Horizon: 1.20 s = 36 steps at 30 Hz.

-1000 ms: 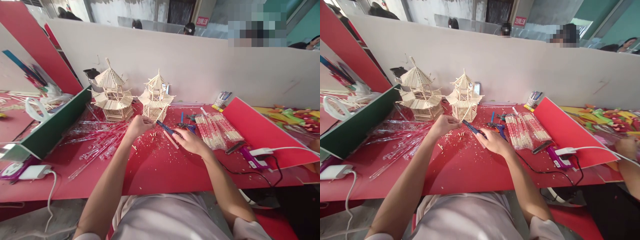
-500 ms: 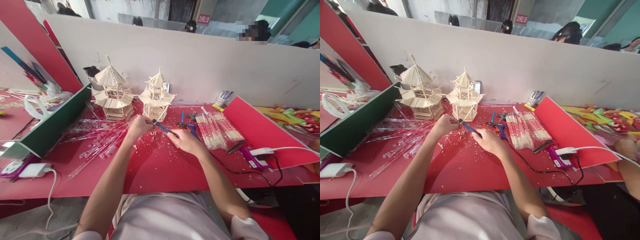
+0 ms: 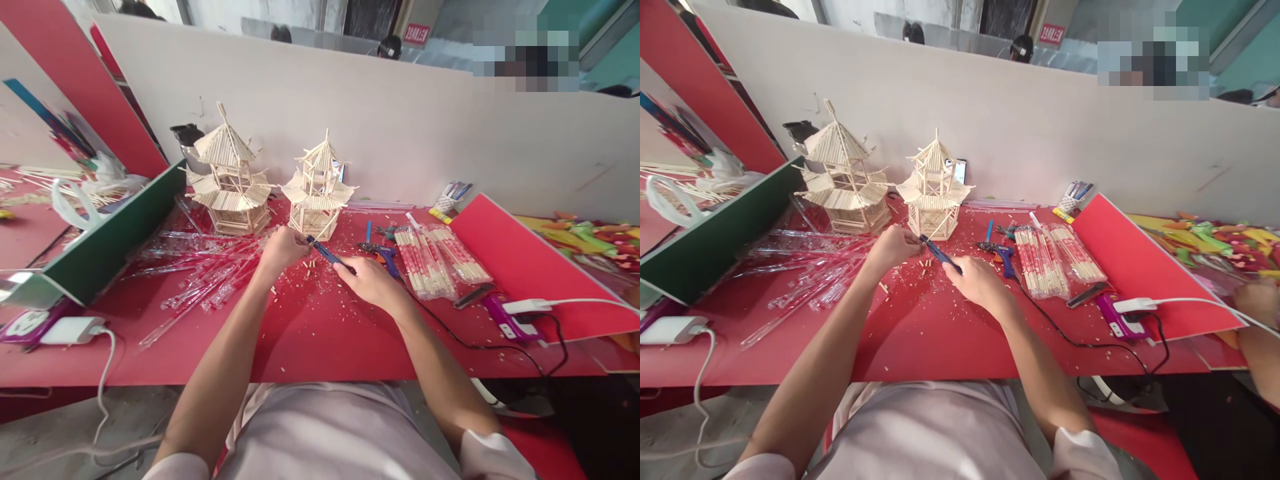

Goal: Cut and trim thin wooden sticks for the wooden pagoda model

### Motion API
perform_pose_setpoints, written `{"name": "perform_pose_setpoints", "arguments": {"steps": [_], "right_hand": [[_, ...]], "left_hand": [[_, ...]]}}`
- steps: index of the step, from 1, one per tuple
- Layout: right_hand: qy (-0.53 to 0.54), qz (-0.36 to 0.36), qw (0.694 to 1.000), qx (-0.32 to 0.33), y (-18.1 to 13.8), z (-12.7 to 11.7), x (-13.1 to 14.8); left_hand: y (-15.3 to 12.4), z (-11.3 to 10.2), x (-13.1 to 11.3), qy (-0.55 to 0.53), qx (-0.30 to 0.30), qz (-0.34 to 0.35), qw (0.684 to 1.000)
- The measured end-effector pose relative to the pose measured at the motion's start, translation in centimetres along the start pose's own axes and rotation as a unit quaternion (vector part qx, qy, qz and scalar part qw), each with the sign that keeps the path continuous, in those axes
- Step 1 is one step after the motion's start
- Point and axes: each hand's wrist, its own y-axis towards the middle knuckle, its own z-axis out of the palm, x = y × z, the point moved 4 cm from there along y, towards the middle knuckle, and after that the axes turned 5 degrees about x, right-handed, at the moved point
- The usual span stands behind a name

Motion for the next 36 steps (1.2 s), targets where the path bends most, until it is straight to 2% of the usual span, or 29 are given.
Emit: {"name": "perform_pose_setpoints", "arguments": {"steps": [9, 21, 31, 36], "right_hand": [[0.007, -0.005, 1.0, -0.002, 0.7, 0.9, -0.3], [-0.029, -0.017, 0.999, -0.003, 0.8, 1.1, 0.0], [-0.1, 0.057, 0.993, -0.004, 0.8, 1.8, -0.5], [-0.093, 0.068, 0.993, 0.003, 0.4, 1.5, -1.7]], "left_hand": [[-0.1, 0.1, -0.9, 0.097, -0.026, -0.004, 0.995], [0.2, 0.8, -1.2, 0.141, -0.026, -0.003, 0.99], [-0.2, 0.8, -2.1, 0.147, -0.027, 0.013, 0.989], [-0.2, 0.5, -0.6, 0.172, -0.001, 0.018, 0.985]]}}
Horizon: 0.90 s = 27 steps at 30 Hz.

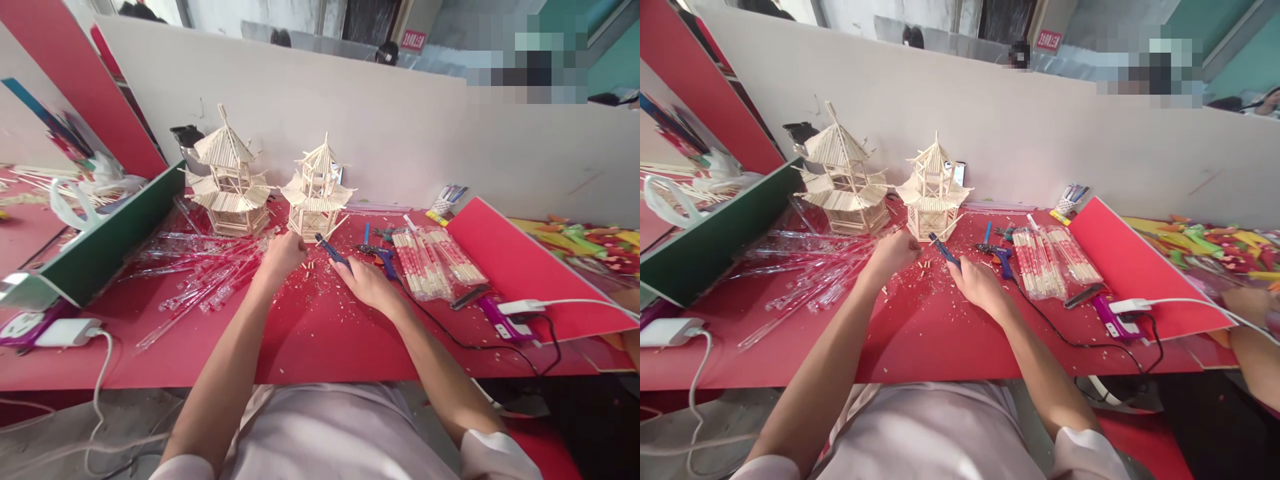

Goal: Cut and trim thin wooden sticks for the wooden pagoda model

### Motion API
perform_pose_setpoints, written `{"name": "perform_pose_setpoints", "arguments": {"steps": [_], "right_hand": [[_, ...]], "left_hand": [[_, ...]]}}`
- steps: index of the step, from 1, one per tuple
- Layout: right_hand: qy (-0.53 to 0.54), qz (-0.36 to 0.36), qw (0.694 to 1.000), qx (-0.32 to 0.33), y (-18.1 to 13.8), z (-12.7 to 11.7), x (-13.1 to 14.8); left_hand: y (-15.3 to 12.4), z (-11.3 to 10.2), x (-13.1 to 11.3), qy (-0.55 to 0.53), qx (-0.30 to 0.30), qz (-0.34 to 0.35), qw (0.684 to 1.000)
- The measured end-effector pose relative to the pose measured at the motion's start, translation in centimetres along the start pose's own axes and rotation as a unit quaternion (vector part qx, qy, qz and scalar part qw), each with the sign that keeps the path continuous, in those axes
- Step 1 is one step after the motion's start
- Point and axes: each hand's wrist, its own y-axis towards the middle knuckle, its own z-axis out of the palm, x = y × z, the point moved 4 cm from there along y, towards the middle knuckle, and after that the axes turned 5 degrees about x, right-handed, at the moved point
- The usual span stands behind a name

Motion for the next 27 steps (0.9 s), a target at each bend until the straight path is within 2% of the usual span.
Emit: {"name": "perform_pose_setpoints", "arguments": {"steps": [4, 8, 11, 14, 18, 20, 27], "right_hand": [[0.053, -0.009, 0.999, 0.011, -0.5, -0.6, -1.2], [0.054, 0.013, 0.998, 0.033, -1.1, -0.6, -2.4], [0.051, 0.012, 0.999, 0.012, -1.4, -0.2, -3.2], [0.024, 0.003, 1.0, -0.007, -1.6, 0.0, -3.5], [-0.025, -0.04, 0.999, -0.021, -2.0, -0.4, -2.5], [-0.045, -0.059, 0.997, -0.031, -2.1, -0.7, -1.8], [-0.092, -0.068, 0.992, -0.056, -1.2, -0.7, -0.9]], "left_hand": [[0.3, 1.0, 1.5, 0.042, 0.061, -0.006, 0.997], [0.2, 0.9, 2.2, 0.063, 0.06, 0.001, 0.996], [-0.1, 0.0, 2.3, 0.071, 0.05, 0.026, 0.996], [-0.4, -1.0, 1.1, 0.002, 0.039, 0.141, 0.989], [-1.0, -1.1, -1.2, -0.122, 0.071, 0.293, 0.946], [-1.1, -0.7, -1.9, -0.138, 0.083, 0.33, 0.93], [-0.4, -0.3, -1.2, -0.204, 0.082, 0.307, 0.926]]}}
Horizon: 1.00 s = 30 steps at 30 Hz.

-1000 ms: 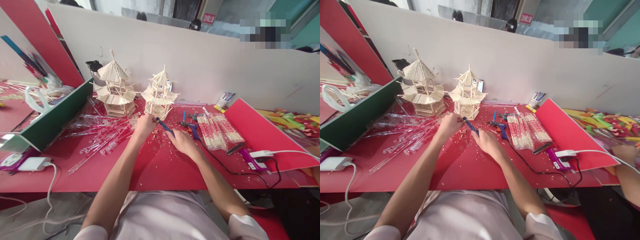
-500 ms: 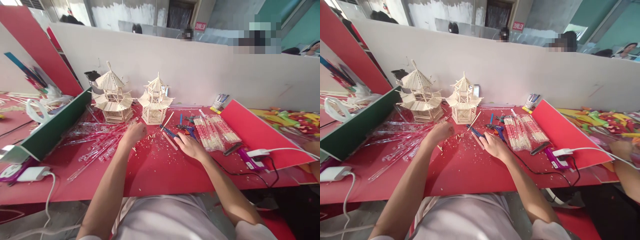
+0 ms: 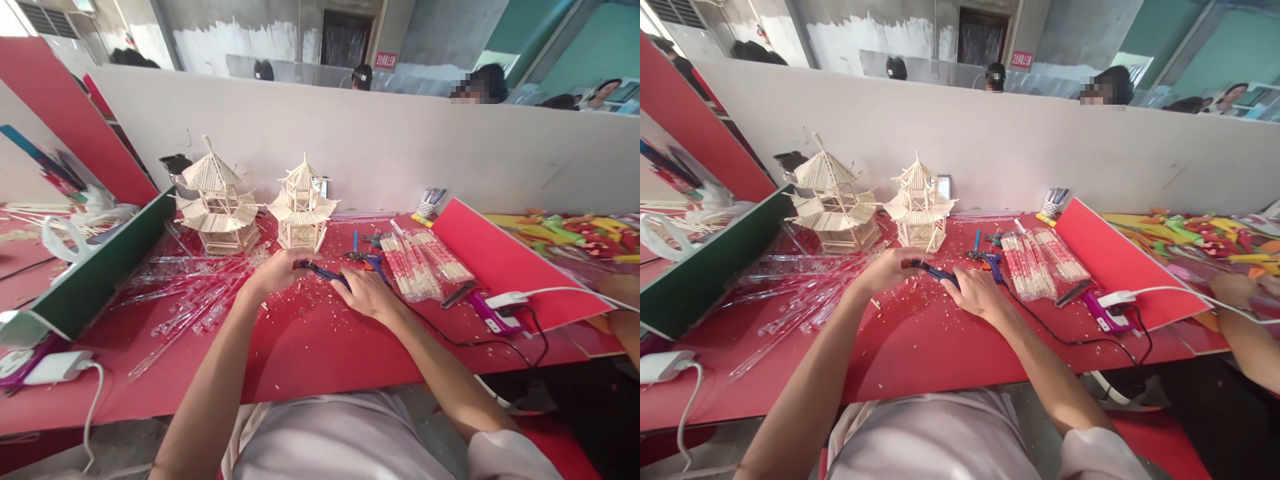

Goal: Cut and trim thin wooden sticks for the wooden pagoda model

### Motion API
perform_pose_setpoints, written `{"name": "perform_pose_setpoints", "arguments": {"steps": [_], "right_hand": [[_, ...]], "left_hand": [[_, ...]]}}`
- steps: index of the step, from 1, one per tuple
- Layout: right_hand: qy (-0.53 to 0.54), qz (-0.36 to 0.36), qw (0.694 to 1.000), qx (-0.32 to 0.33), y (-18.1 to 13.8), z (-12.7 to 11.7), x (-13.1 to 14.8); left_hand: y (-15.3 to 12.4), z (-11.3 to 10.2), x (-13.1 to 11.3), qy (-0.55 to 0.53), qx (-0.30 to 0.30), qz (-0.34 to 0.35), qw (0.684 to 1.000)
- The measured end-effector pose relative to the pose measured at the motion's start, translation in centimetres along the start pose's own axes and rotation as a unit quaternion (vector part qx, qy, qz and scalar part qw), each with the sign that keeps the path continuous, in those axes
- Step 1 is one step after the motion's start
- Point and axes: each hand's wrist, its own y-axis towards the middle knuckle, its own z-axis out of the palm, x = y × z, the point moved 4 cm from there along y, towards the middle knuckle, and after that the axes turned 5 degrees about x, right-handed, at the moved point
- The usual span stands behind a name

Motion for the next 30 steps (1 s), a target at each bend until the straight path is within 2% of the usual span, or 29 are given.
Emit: {"name": "perform_pose_setpoints", "arguments": {"steps": [11, 18, 24, 30], "right_hand": [[-0.015, 0.014, 1.0, -0.014, 1.0, 0.8, 0.4], [-0.018, 0.03, 0.999, -0.004, 1.1, 1.2, 0.2], [-0.02, 0.037, 0.999, -0.004, 1.2, 0.7, 0.0], [-0.023, 0.127, 0.992, -0.002, 0.7, -0.7, -0.9]], "left_hand": [[-0.3, -0.7, 0.0, 0.043, -0.005, -0.064, 0.997], [-0.1, -0.7, 0.5, 0.05, -0.017, -0.063, 0.997], [-0.2, -0.8, -0.8, -0.007, -0.033, -0.024, 0.999], [-0.9, -1.8, -1.5, -0.058, -0.061, -0.054, 0.995]]}}
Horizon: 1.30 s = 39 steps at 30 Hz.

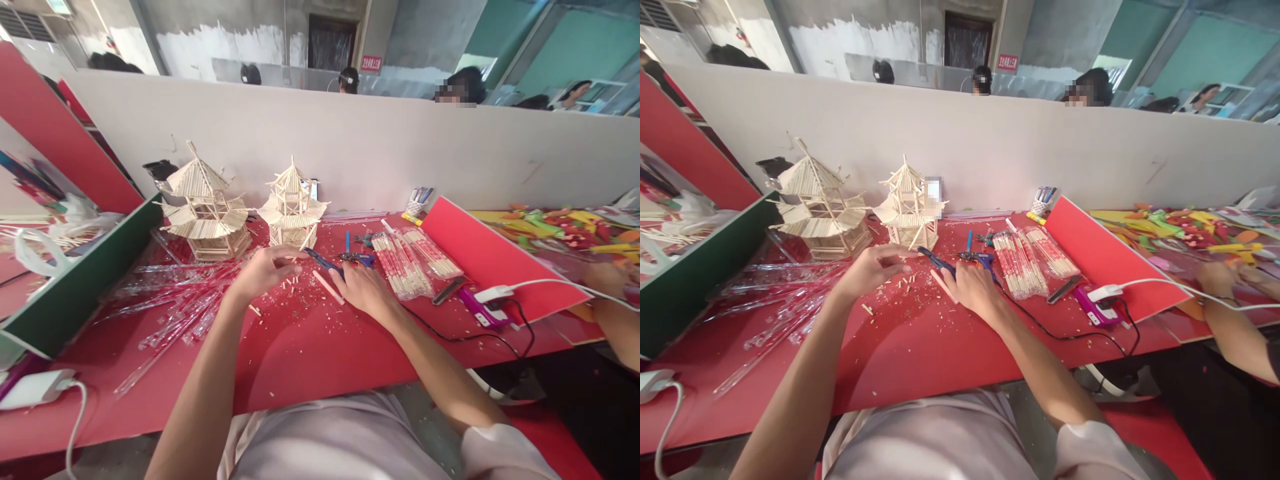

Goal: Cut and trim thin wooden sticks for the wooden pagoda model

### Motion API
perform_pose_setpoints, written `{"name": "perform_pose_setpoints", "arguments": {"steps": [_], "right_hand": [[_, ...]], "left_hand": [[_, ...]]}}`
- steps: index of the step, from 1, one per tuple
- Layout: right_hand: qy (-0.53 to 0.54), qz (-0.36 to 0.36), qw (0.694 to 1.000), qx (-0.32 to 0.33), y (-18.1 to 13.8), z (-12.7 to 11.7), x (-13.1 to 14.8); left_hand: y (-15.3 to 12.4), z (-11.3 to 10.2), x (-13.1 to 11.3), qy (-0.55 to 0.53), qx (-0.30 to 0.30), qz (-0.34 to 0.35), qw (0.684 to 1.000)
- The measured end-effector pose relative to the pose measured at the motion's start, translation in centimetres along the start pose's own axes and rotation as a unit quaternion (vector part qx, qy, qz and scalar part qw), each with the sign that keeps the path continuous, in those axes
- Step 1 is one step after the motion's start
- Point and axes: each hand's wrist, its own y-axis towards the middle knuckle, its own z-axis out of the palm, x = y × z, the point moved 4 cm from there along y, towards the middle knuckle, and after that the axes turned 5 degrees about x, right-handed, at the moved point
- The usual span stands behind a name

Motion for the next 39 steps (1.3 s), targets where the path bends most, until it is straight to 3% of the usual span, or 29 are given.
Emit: {"name": "perform_pose_setpoints", "arguments": {"steps": [8, 15, 18, 20, 23, 25, 28, 31, 34, 36, 39], "right_hand": [[0.015, 0.107, 0.99, 0.093, 0.1, 1.1, -1.6], [-0.012, 0.118, 0.977, 0.178, 0.3, 1.6, -0.8], [-0.03, 0.108, 0.98, 0.162, -0.2, 0.8, -0.3], [-0.04, 0.094, 0.988, 0.113, -0.3, -0.2, 0.0], [0.052, 0.026, 0.997, 0.05, 0.3, -1.4, 0.9], [0.216, -0.057, 0.974, 0.031, 1.3, -1.7, 1.9], [0.446, -0.177, 0.877, -0.008, 3.0, -1.6, 3.2], [0.574, -0.172, 0.797, -0.071, 4.5, -0.7, 3.4], [0.642, -0.128, 0.743, -0.138, 5.3, 0.3, 2.4], [0.643, -0.125, 0.744, -0.129, 5.4, 0.9, 2.0], [0.57, -0.146, 0.807, -0.053, 5.3, 1.8, 2.1]], "left_hand": [[0.2, 1.3, 1.9, 0.117, 0.123, -0.043, 0.985], [0.6, 2.4, 1.9, 0.159, 0.127, -0.003, 0.979], [0.6, 2.7, 1.7, 0.154, 0.117, 0.02, 0.981], [0.6, 2.8, 1.4, 0.123, 0.101, 0.029, 0.987], [0.6, 3.0, 0.7, 0.048, 0.063, 0.063, 0.995], [0.6, 3.0, 0.3, 0.005, 0.044, 0.082, 0.996], [0.6, 2.8, 0.2, -0.057, 0.034, 0.077, 0.995], [0.4, 2.1, 0.4, -0.088, 0.041, 0.063, 0.993], [0.2, 1.2, 1.3, -0.029, 0.037, 0.007, 0.999], [0.1, 0.5, 2.2, 0.082, 0.007, -0.064, 0.995], [-0.1, -0.1, 3.3, 0.242, -0.034, -0.165, 0.956]]}}
